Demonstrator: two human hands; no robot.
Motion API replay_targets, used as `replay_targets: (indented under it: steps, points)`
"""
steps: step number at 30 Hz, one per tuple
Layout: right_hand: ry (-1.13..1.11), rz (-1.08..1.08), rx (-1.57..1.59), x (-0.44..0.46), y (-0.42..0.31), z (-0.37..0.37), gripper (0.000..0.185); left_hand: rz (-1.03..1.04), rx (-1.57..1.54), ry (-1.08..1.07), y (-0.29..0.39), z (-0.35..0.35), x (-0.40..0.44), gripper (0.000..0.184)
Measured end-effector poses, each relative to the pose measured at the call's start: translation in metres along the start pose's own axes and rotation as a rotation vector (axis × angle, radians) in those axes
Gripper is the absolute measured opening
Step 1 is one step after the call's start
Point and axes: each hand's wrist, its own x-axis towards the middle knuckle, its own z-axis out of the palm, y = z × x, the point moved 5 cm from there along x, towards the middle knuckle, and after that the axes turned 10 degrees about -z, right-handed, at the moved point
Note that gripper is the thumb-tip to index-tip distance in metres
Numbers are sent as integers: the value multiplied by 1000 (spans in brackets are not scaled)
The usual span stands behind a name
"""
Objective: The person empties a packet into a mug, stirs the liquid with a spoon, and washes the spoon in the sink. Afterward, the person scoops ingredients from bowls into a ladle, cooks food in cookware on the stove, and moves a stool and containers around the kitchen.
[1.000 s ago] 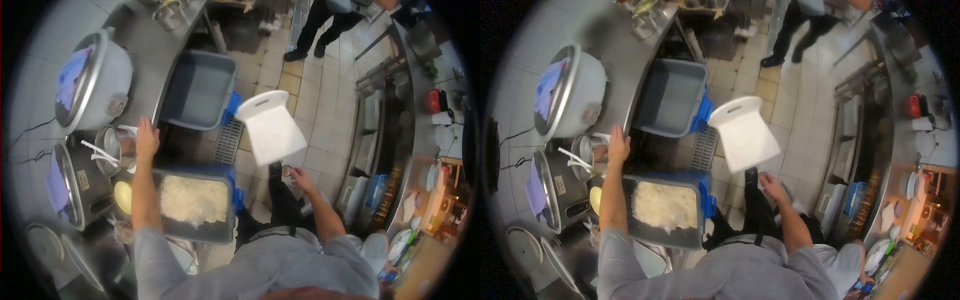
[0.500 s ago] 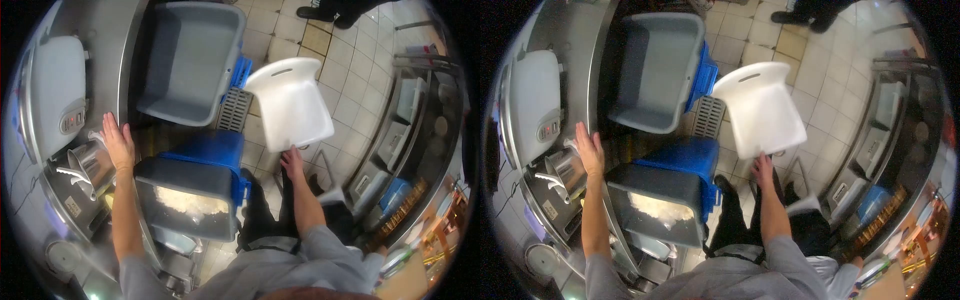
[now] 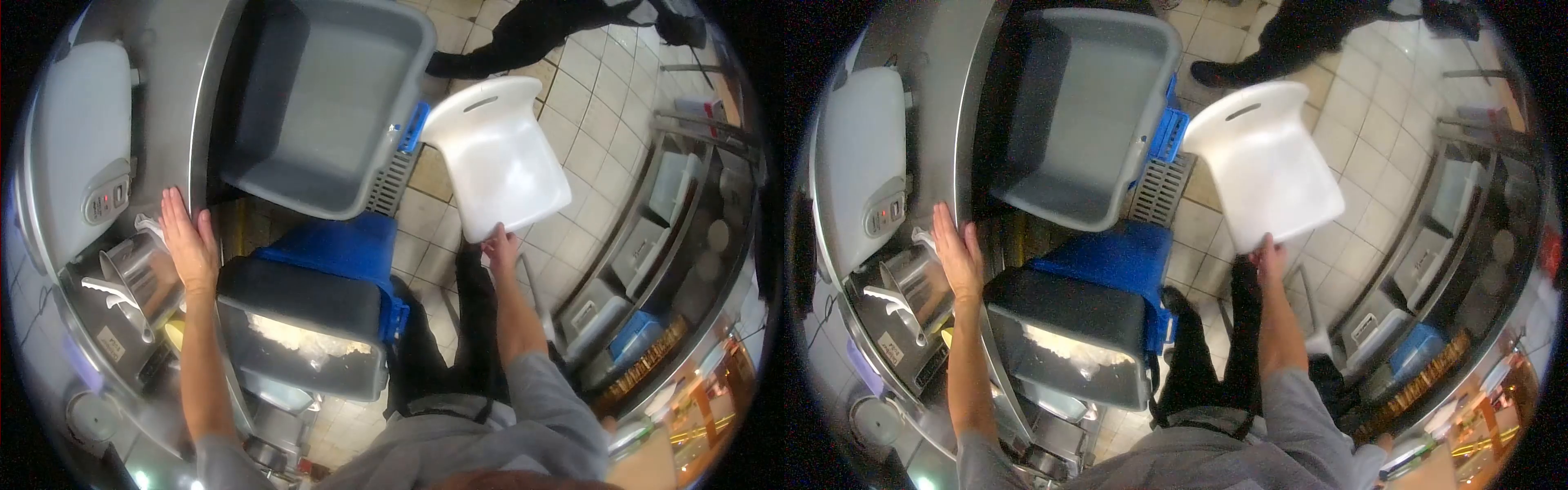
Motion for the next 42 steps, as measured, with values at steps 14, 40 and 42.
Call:
replay_targets:
  steps: [14,40,42]
  points:
    - [-53,154,82,-65,47,38,48,-12,-6,6,1,1,-1,62]
    - [13,139,200,-74,83,21,66,33,-33,23,-2,0,-6,63]
    - [36,1,370,-81,70,36,66,46,-26,17,-3,2,-7,63]
